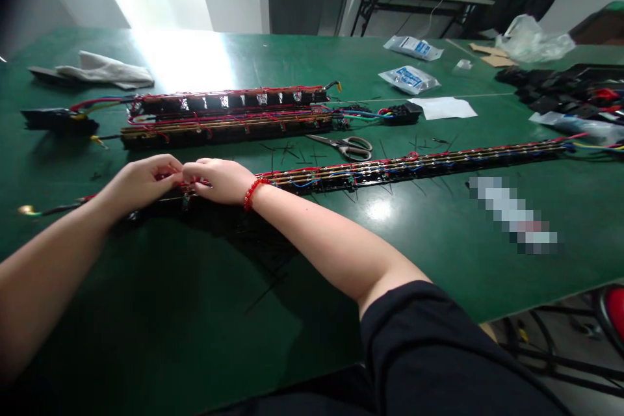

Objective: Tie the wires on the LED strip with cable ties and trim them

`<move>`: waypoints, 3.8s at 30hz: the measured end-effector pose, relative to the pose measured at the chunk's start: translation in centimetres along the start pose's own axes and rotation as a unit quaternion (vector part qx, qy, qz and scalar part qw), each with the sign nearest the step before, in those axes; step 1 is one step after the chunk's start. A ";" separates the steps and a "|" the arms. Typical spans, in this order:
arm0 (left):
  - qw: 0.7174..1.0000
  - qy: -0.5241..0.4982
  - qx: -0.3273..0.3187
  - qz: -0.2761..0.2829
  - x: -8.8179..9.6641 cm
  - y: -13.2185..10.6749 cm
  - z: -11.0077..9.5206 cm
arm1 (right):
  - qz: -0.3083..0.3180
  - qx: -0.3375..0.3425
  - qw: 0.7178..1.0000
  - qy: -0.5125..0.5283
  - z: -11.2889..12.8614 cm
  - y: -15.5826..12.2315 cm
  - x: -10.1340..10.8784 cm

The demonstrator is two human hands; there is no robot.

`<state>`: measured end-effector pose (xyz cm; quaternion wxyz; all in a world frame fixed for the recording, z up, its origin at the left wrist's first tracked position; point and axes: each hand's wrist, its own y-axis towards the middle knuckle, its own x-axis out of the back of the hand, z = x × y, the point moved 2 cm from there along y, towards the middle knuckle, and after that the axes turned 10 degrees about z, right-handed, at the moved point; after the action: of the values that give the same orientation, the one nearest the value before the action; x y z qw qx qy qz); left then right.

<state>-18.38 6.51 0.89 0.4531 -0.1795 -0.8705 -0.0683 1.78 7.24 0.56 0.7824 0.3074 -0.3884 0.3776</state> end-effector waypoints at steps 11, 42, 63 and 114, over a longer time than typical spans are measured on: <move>0.995 0.076 0.002 -0.068 -1.0 -1.8 -1.8 | -0.004 -0.041 0.997 0.057 0.1 0.1 0.6; 0.959 0.147 -0.129 -0.203 -2.1 -1.8 -2.5 | -0.033 -0.098 0.986 0.134 -0.1 0.7 1.9; 0.945 0.176 -0.175 -0.212 -1.9 -1.9 -2.7 | -0.034 -0.093 0.987 0.124 0.0 0.8 1.9; 0.967 0.127 -0.148 -0.166 -1.5 -2.1 -3.4 | -0.058 -0.045 0.983 0.168 0.2 0.6 2.2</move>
<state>-15.78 3.24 1.75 0.5106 -0.0872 -0.8035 -0.2933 2.08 8.15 2.60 0.8704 0.2259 -0.2492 0.3595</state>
